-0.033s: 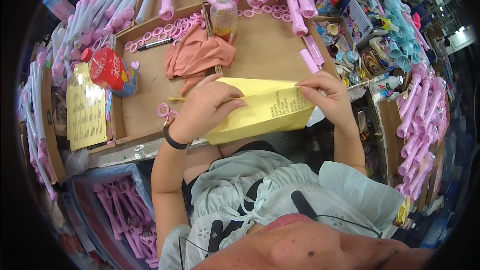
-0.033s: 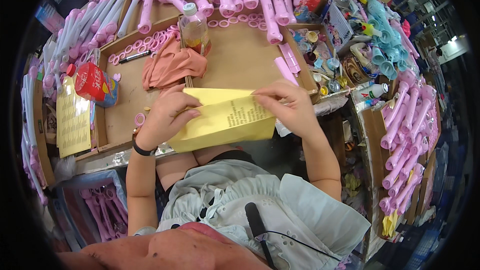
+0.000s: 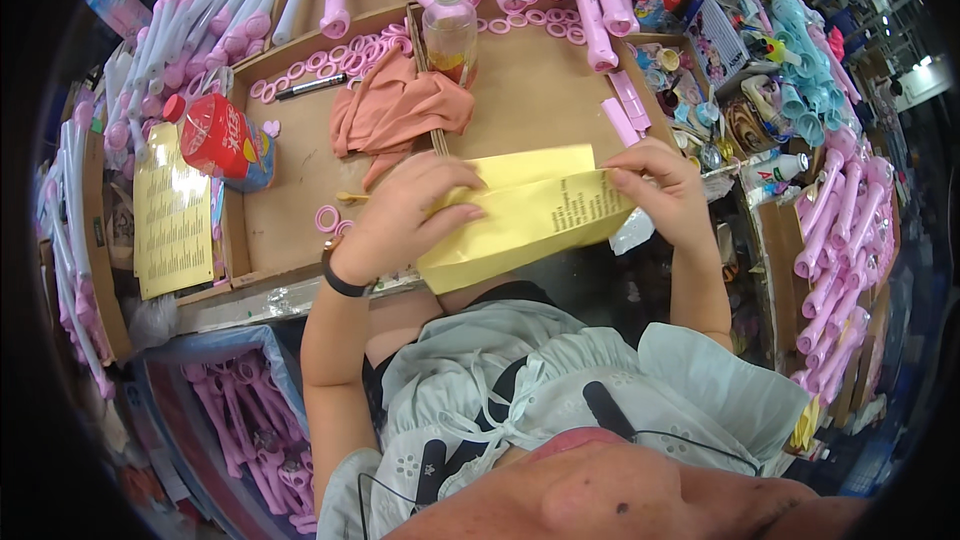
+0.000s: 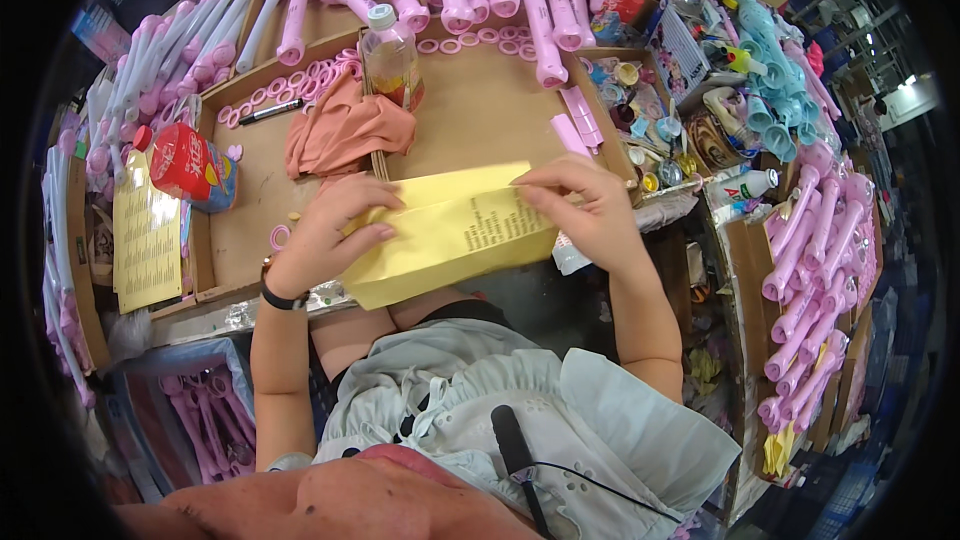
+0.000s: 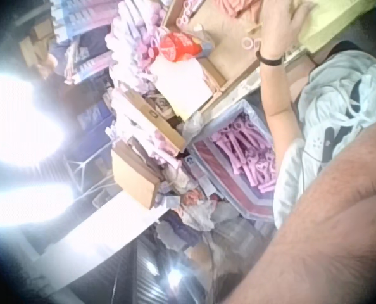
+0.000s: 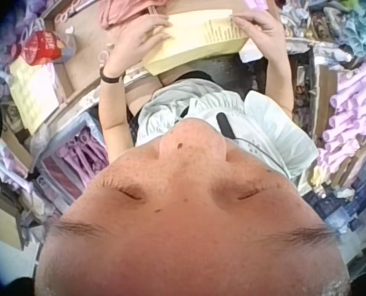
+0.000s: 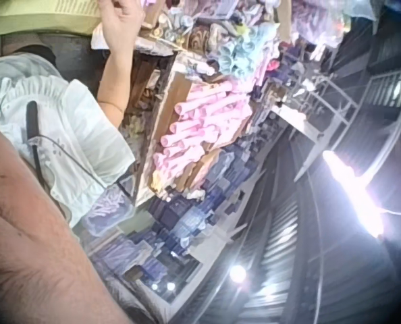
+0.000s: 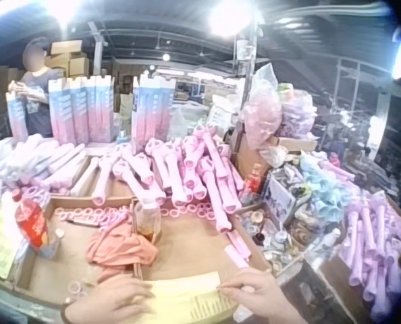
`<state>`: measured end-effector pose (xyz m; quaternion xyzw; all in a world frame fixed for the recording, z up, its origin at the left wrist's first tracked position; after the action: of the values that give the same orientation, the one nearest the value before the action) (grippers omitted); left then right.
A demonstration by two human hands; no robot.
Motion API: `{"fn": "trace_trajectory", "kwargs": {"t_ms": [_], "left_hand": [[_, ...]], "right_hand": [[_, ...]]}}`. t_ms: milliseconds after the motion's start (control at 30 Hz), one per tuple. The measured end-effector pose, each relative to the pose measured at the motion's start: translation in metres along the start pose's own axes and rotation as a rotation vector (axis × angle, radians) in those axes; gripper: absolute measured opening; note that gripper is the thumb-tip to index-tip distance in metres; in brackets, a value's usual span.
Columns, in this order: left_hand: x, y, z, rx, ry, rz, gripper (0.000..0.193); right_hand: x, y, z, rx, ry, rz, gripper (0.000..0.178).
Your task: The person assembles pink light sticks by attaching a crown-shaped top to the handle, inserting a small gem into the center, and wiping the surface with a cloth. The person repeats this process on multiple units, placing finished items into a blue crate.
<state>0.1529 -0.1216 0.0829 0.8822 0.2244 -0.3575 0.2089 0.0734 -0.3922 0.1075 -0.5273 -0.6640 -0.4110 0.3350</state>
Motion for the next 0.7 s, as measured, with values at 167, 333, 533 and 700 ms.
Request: {"fn": "trace_trajectory", "kwargs": {"t_ms": [167,333,533,700], "left_hand": [[-0.006,-0.001,-0.001,-0.238,0.253,-0.044,0.049],[-0.014,0.015,0.024,-0.074,0.208,-0.041,0.023],[-0.009,0.025,0.034,-0.127,0.087,-0.075,0.019],[-0.003,0.025,0.034,-0.138,-0.079,-0.110,0.021]], "right_hand": [[-0.003,0.011,0.004,0.032,-0.094,-0.083,0.012],[0.007,0.022,0.018,0.088,-0.259,-0.089,0.014],[0.021,0.030,0.034,0.041,-0.905,-0.479,0.024],[0.010,0.029,0.045,-0.010,-0.984,-0.607,0.029]]}}
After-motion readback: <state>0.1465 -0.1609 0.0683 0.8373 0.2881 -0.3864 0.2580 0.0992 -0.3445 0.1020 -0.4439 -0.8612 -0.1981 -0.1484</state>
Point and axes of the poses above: each hand's wrist, its own y-axis towards the middle knuckle, its own z-axis out of the palm, x = y × z, the point moved 2 cm from there along y, towards the middle knuckle, and after that the axes turned 7 degrees about x, right-handed, at the moved point
